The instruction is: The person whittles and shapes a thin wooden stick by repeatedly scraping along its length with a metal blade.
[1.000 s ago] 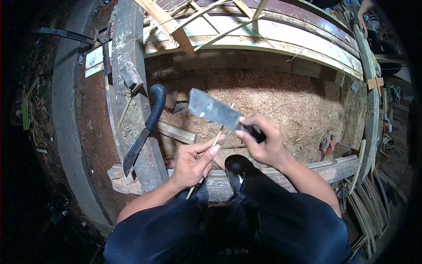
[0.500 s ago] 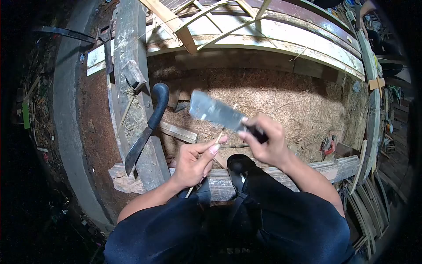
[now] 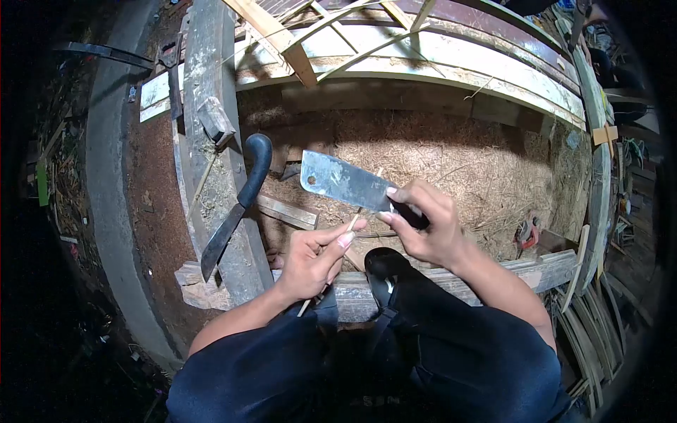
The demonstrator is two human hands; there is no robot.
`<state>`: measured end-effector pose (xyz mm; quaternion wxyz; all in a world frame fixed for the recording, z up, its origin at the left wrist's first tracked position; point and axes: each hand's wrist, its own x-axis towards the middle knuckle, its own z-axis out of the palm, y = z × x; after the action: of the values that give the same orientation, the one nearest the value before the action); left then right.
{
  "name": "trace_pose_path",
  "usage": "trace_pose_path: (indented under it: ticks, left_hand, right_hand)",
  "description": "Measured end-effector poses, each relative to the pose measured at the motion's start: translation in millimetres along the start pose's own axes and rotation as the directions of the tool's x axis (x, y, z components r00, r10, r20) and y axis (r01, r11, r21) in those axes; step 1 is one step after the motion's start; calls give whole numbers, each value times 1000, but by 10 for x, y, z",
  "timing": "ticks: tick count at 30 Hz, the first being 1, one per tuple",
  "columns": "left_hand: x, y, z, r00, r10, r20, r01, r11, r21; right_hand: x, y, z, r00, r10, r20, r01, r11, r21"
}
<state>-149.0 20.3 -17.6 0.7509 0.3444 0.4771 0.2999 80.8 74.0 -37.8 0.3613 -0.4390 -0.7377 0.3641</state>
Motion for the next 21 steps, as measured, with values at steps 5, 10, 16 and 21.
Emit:
trace_pose_path:
  ticks: [5, 10, 16, 21]
  left_hand:
    - [-26, 6, 11, 1000, -28, -7, 28, 999, -28]
    - [-44, -103, -37, 997, 77, 6, -77, 994, 82]
    - [-9, 65, 27, 1000, 28, 6, -28, 1000, -2]
    - [-6, 29, 9, 999, -5, 43, 3, 999, 37]
  right_hand:
    - [29, -100, -95, 998, 29, 54, -28, 999, -24]
    - [-39, -264, -71, 990, -66, 122, 62, 997, 36]
    - [76, 18, -129, 965, 247, -88, -244, 969, 43]
    - [-34, -70, -68, 999, -28, 32, 26, 997, 75]
